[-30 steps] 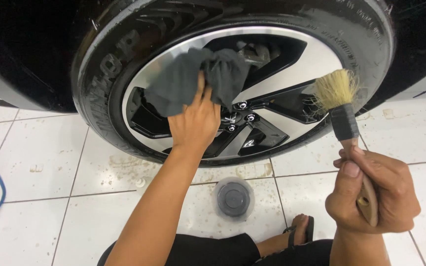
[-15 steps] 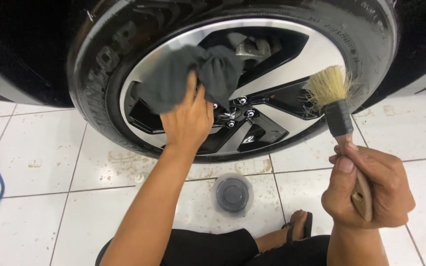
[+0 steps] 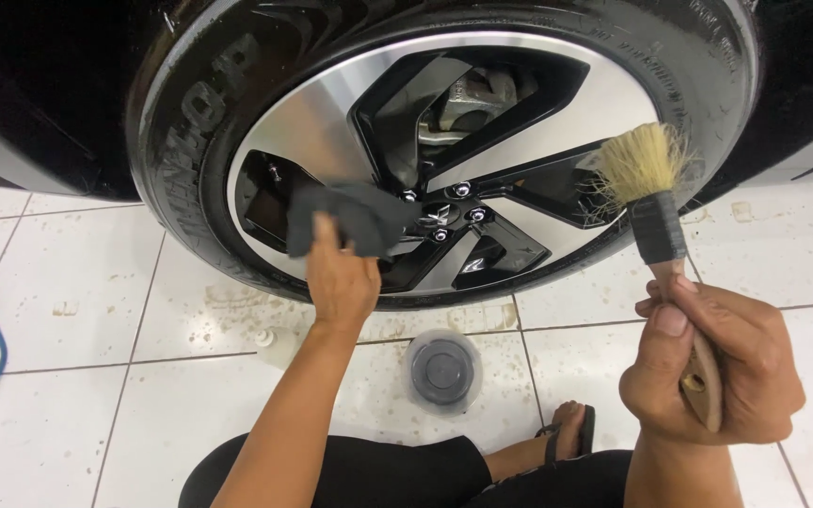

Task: The person scrubs the car wheel rim and tire with a brush and wipes the surfaces with a cloth. They alternate between brushing the spokes and lug nuts and wiping down the rim and tire sidewall.

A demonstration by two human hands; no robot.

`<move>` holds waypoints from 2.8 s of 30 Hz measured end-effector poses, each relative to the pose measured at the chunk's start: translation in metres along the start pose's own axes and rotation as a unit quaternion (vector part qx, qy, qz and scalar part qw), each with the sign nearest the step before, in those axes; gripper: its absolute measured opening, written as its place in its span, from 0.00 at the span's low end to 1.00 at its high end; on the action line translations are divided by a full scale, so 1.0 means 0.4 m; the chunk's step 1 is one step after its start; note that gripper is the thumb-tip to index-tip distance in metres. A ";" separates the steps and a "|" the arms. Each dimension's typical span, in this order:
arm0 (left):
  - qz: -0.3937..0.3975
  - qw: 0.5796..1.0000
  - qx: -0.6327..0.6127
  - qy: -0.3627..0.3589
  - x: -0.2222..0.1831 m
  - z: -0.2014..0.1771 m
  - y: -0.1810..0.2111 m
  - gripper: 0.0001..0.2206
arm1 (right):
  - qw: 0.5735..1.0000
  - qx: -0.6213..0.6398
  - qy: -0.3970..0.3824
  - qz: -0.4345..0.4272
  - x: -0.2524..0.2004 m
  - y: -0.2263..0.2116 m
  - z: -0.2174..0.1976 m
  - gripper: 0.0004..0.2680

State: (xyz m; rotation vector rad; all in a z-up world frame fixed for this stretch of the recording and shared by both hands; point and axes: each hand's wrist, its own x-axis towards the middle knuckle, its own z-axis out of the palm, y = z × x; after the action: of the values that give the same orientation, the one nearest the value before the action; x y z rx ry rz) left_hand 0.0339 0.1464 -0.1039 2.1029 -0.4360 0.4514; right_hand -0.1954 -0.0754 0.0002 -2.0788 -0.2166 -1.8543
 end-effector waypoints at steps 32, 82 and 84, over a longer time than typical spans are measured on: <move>0.289 0.944 0.124 0.101 -0.058 0.009 -0.054 0.05 | 0.998 -0.011 -0.056 -0.033 -0.013 -0.011 0.026 0.03; -0.301 0.834 -0.299 -0.353 -0.074 -0.240 0.014 0.09 | 0.946 -0.107 -0.274 -0.136 -0.041 0.087 0.426 0.19; -0.295 0.855 -0.256 -0.342 -0.066 -0.261 0.016 0.10 | 0.968 -0.128 -0.199 -0.081 0.002 0.096 0.400 0.21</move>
State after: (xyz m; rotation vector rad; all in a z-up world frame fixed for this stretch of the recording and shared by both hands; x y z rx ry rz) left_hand -0.0078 0.2345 -0.0579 1.6837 -0.2375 -0.7288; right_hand -0.0332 -0.0544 -0.0186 -2.6790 -0.2640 -1.5994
